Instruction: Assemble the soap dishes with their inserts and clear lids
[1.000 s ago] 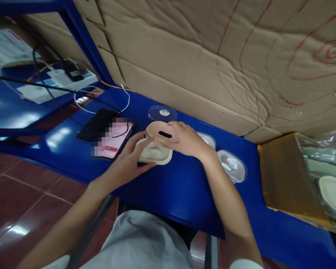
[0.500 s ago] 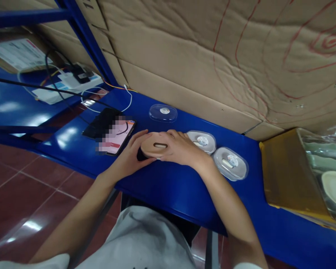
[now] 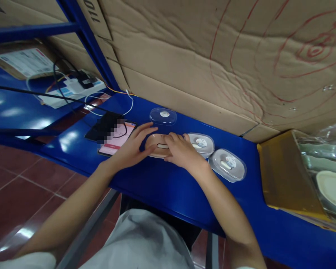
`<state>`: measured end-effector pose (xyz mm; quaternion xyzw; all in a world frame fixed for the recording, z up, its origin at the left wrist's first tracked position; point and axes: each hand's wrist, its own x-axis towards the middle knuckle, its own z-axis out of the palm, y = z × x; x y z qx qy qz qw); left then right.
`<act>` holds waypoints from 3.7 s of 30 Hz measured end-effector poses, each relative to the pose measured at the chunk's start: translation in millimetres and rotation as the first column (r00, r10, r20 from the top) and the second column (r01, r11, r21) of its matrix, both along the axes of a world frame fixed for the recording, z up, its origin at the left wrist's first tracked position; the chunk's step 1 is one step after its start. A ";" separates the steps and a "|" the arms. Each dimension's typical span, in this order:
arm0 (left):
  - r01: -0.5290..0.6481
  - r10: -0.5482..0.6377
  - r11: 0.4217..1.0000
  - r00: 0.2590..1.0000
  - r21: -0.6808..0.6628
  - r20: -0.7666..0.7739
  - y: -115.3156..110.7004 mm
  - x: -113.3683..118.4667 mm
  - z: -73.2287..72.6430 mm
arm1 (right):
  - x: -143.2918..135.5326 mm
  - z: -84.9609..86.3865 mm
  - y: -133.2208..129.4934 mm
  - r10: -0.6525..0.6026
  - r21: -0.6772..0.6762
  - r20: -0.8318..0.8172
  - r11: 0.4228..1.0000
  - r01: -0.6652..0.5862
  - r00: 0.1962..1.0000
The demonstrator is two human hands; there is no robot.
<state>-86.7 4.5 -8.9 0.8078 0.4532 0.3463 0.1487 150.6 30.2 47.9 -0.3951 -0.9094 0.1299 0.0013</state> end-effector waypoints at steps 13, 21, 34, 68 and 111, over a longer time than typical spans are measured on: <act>-0.259 0.147 0.938 0.899 -0.230 -0.413 138.4 10.1 16.8 | 52.2 12.2 23.4 -0.092 0.035 -0.097 0.995 0.096 0.991; -0.230 0.173 0.959 0.937 -0.164 -0.303 85.3 21.1 30.9 | 66.0 26.7 24.7 -0.157 -0.064 -0.057 0.986 0.153 0.986; -0.064 0.037 0.992 0.970 -0.107 -0.242 22.5 30.6 20.0 | 41.5 7.8 21.8 -0.083 -0.069 -0.040 0.994 0.080 0.996; 0.033 -0.029 0.983 0.999 -0.178 0.025 1.3 -0.1 -7.6 | 33.5 -5.0 22.5 -0.009 -0.009 -0.108 1.000 0.009 0.994; -0.193 0.096 0.977 0.777 -0.091 -0.622 71.3 22.3 48.4 | 80.2 34.7 27.5 -0.351 -0.180 0.202 0.904 0.387 0.914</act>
